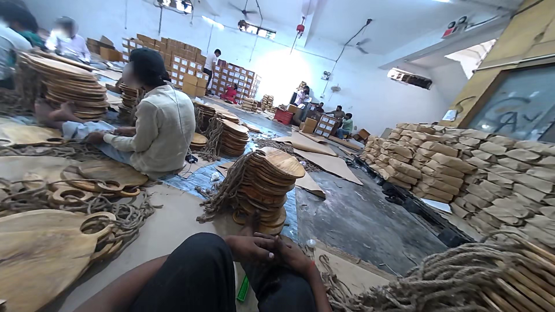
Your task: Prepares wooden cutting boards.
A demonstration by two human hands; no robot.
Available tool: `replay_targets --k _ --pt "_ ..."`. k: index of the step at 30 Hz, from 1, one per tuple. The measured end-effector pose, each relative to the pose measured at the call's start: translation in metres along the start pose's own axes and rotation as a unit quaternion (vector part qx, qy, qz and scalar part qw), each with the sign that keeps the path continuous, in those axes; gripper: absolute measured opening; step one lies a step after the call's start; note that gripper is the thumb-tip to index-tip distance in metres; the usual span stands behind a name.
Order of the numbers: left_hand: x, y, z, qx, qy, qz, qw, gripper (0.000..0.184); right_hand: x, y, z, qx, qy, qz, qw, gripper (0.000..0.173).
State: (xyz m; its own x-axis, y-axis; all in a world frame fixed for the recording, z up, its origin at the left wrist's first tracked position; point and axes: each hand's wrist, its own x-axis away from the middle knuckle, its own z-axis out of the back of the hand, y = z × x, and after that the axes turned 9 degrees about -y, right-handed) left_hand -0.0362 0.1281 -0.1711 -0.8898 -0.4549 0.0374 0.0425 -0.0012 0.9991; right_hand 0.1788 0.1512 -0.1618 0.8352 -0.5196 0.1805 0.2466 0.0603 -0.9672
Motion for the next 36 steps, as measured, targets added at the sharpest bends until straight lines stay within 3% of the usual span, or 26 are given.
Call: replay_targets --k 36 --pt "0.0 0.002 -0.001 -0.013 -0.002 -0.001 1.0 0.046 -0.003 0.009 0.006 0.011 -0.012 0.01 1.0 0.061"
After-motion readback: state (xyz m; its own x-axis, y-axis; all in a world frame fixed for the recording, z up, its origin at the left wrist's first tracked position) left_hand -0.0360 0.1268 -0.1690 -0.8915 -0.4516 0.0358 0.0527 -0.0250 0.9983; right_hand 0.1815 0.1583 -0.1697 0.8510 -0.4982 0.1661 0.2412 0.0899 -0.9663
